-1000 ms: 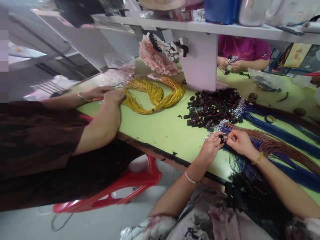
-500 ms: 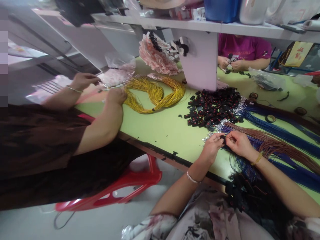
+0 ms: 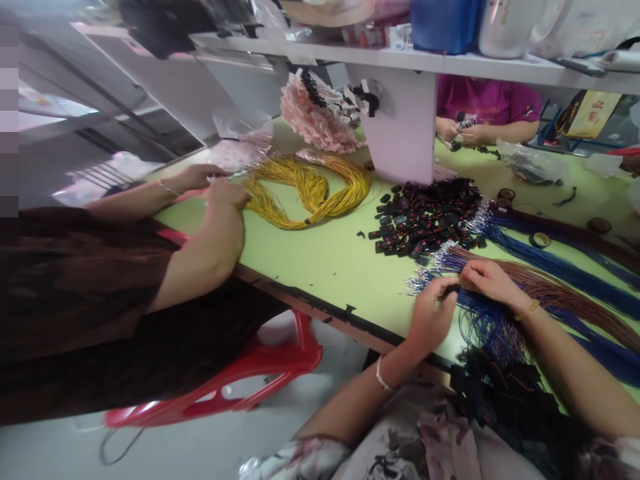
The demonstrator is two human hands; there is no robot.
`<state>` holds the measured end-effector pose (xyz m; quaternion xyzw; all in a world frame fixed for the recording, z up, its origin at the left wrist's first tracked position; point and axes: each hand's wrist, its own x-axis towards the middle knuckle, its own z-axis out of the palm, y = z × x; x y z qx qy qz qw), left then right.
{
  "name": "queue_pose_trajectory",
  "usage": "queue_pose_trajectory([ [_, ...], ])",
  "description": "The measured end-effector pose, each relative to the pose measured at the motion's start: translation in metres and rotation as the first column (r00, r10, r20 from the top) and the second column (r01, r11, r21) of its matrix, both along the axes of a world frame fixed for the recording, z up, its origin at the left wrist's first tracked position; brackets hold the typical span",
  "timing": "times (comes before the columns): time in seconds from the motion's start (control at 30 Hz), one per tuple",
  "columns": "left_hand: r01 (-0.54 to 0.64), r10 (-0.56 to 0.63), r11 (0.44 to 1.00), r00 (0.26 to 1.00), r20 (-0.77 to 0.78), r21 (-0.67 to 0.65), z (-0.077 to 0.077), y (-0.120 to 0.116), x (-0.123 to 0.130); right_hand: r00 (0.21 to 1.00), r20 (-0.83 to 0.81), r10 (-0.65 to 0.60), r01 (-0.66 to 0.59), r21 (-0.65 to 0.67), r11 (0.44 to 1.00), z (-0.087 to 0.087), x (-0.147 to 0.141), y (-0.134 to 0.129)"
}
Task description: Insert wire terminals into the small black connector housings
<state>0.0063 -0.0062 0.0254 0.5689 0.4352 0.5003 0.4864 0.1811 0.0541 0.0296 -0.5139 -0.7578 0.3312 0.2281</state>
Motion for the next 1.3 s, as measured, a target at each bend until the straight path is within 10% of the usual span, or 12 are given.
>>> queue_pose_trajectory([
  [0.07,0.223,-0.181,0.945,0.966,-0.182,0.241,0.010,-0.023,0.007,0.999,0.035,0.016,-0.015,-0.012,1.000,-0.001,0.007,0.008],
  [0.2,0.804,-0.627,0.458,0.594,-0.503,0.379,0.015,-0.058,0.027,0.979,0.201,0.012,-0.021,0.045,0.999,0.000,-0.001,0.010],
  [0.27,0.839,-0.653,0.384,0.542,-0.529,0.386,0.013,-0.064,0.032,0.952,0.306,-0.020,-0.002,0.072,0.997,0.001,-0.010,0.004],
  [0.4,0.668,-0.567,0.645,0.744,-0.354,0.370,0.009,-0.036,0.018,0.904,0.424,-0.051,-0.002,0.124,0.992,-0.003,-0.023,-0.009],
  [0.47,0.430,-0.342,0.844,0.892,-0.296,0.320,0.005,-0.003,0.001,0.893,0.448,-0.047,-0.017,0.138,0.990,-0.006,-0.026,-0.014],
  [0.57,0.107,-0.019,0.969,0.930,-0.366,0.221,-0.009,0.052,-0.026,0.872,0.488,-0.042,-0.055,0.184,0.981,-0.009,-0.029,-0.020],
  [0.73,0.138,0.008,0.978,0.730,-0.683,0.159,-0.027,0.097,-0.048,0.797,0.604,-0.013,-0.172,0.248,0.953,-0.008,-0.035,-0.027],
  [0.87,0.040,0.077,0.986,0.750,-0.657,0.161,-0.022,0.095,-0.055,0.802,0.598,-0.006,-0.164,0.229,0.960,-0.006,-0.032,-0.027],
  [1.07,-0.181,0.179,0.981,0.983,-0.032,-0.073,-0.007,0.086,-0.068,0.973,0.229,-0.037,-0.008,0.192,0.981,-0.003,-0.027,-0.020],
  [1.3,0.186,0.088,0.879,0.842,0.532,-0.440,-0.005,0.065,-0.065,0.978,-0.208,-0.003,0.019,0.075,0.997,0.019,-0.053,-0.010],
])
